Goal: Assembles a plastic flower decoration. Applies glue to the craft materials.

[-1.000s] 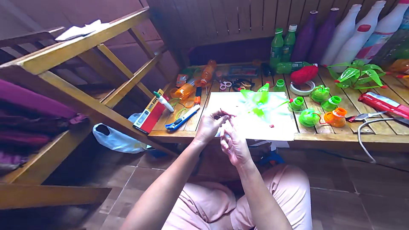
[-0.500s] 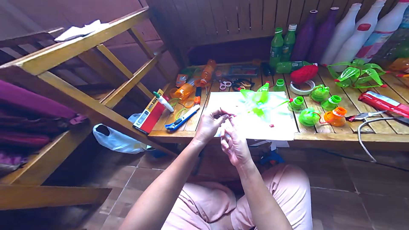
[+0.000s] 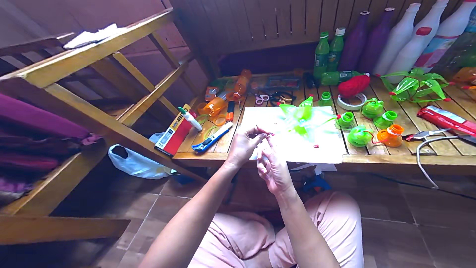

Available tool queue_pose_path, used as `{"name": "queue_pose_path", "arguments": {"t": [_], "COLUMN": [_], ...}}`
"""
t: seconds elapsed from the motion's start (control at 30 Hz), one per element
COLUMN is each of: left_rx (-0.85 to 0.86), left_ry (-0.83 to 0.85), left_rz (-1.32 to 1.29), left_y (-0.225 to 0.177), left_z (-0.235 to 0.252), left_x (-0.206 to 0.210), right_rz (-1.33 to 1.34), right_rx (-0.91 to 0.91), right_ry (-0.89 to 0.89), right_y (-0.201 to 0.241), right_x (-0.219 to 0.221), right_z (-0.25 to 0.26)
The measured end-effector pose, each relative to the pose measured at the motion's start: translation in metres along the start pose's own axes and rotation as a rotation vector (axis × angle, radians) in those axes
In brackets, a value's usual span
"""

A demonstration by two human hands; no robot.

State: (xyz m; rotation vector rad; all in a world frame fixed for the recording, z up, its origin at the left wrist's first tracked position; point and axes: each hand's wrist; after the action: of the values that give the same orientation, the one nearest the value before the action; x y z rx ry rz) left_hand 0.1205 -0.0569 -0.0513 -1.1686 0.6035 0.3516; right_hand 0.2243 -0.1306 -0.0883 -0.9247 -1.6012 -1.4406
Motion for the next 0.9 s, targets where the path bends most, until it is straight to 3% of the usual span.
{"name": "queue_pose_path", "arguments": {"t": [0.9], "left_rx": [-0.023], "left_ry": [0.009], "left_rz": [0.026], "left_y": [-0.0022], "left_z": [-0.0007], "left_x": [-0.002], "right_rz": [0.029], "right_rx": [-0.004], "right_ry": [0.012], "right_y": [-0.0001], "right_x": [-0.0003], "right_z": [-0.0002]}}
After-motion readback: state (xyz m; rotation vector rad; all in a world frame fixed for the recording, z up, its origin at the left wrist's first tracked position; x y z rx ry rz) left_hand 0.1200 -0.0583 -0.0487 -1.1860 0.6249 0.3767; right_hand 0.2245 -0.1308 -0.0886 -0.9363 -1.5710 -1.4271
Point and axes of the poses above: each hand's wrist, its own z-axis towards the middle knuckle, its own x-axis out of the palm, y = z × x, and after that the axes turned 7 degrees about z, right-handed
